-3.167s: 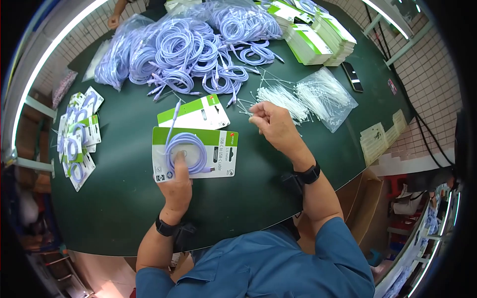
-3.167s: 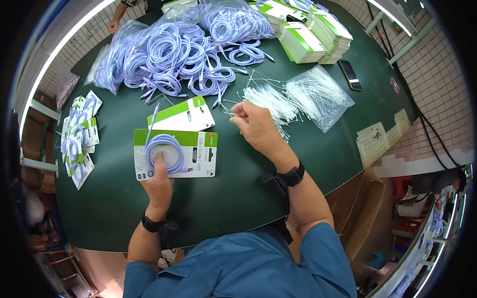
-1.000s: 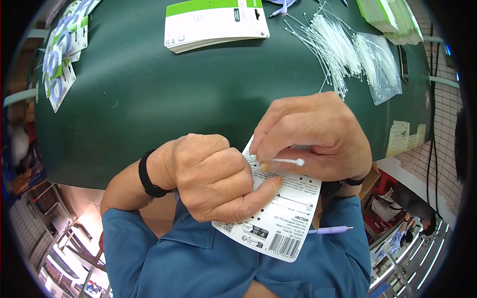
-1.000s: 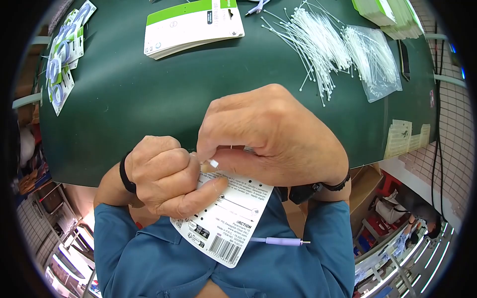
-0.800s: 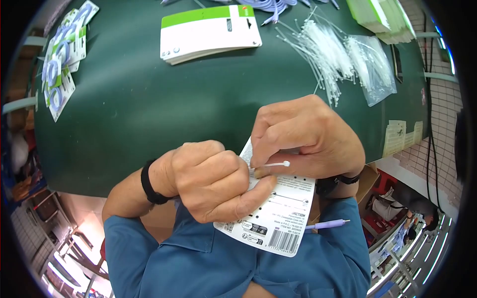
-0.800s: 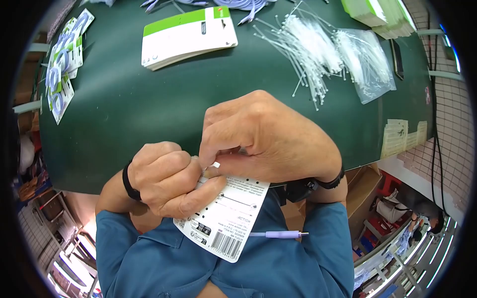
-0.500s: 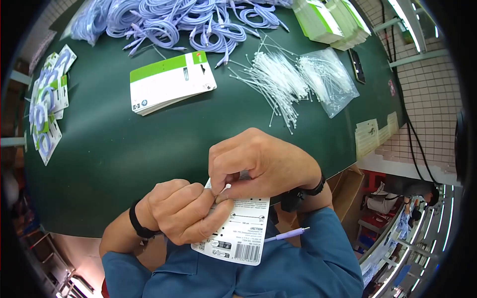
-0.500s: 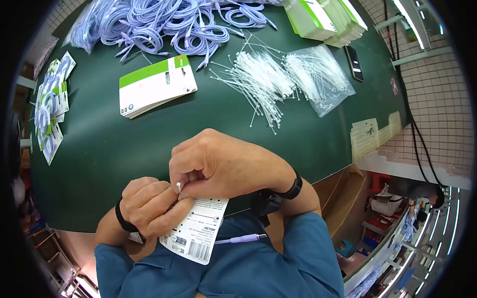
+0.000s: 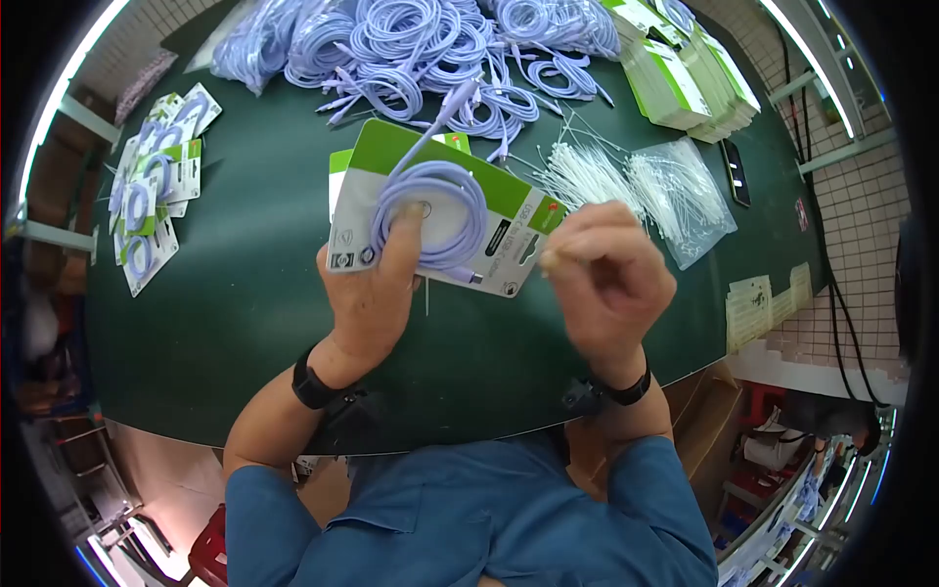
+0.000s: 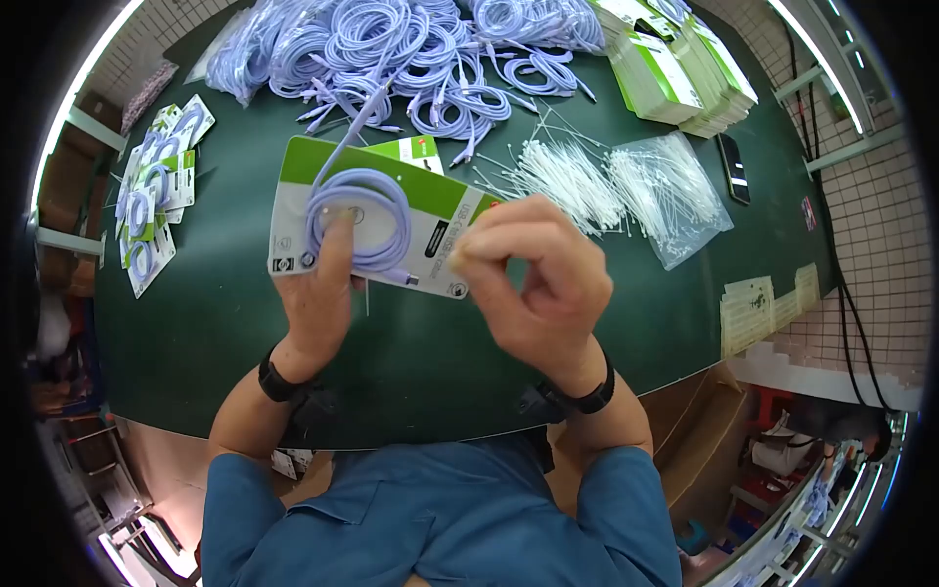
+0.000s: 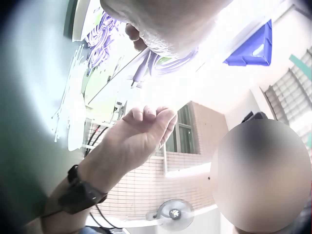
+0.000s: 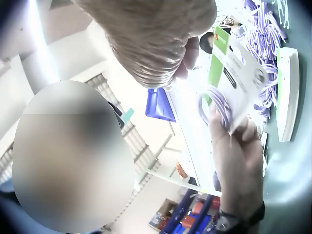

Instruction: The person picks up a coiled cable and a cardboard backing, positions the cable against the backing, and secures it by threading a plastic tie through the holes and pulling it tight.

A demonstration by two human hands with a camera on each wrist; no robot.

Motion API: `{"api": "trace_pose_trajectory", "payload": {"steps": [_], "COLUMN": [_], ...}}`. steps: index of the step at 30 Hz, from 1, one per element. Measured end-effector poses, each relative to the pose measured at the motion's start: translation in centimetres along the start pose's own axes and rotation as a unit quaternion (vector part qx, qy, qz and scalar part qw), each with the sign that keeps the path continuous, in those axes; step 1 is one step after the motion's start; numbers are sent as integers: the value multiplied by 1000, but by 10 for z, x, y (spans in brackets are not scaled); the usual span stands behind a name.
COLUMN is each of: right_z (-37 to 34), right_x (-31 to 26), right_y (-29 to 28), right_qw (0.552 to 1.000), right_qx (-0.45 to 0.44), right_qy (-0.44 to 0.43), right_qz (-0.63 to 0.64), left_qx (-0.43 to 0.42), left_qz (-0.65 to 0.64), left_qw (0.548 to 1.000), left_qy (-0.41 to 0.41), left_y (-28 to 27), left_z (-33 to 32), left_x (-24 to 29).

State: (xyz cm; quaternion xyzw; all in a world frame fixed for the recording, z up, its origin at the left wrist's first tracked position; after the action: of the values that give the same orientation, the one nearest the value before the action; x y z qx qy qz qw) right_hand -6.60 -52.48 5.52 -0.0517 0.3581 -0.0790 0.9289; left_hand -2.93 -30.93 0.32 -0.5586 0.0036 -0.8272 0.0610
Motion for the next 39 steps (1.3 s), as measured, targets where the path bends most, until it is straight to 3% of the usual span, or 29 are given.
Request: {"api": "trace_pose_trajectory", "payload": {"steps": [1,2,3,6,11,14,18,27,34,39], "right_z": [-1,-2,-5,-19,-18,-16,-20,-24,-31,-29], "right_x": [-2,-8,-14,-10,-3,1,8,6,9,12], "right_y": [6,21,35,56,57,55,53,59,64,63], "right_qw": [1000,997,990,972,953,943,945,946,953,954], "right_qx": [-1,-55,-109,-155,-137,-130,-125,-127,-140,-145], "right_qy": [-6,-44,-82,-131,-159,-159,-151,-167,-183,-167], "right_qz": [4,-11,-28,-121,-219,-262,-263,-247,-196,-203], "left_qx": [18,34,35,65,71,104,61,61,46,74], "left_qz": [-77,-156,-157,-207,-223,-205,-190,-196,-223,-217], "left_qw": [994,976,976,965,959,970,973,971,949,966], "left_qy": [-75,-149,-145,-148,-161,-74,-116,-121,-219,-120], "left_y": [1,5,9,17,27,31,33,34,29,29], "left_z": [6,8,11,15,12,11,3,3,1,2], "left_x": [-9,-19,-17,-21,-33,-30,-36,-41,-42,-37]}}
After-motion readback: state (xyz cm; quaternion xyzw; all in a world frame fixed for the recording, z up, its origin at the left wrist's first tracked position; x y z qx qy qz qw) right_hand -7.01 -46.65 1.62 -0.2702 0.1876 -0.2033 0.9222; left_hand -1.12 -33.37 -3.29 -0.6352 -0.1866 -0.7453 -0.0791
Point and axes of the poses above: each hand's wrist, its own z-axis towards the middle knuckle, its own y-axis out of the palm, x = y × z, the point moved 7 cm from there along z, towards the middle knuckle, and after that the axes turned 2 degrees about -y, right-handed, at the moved point
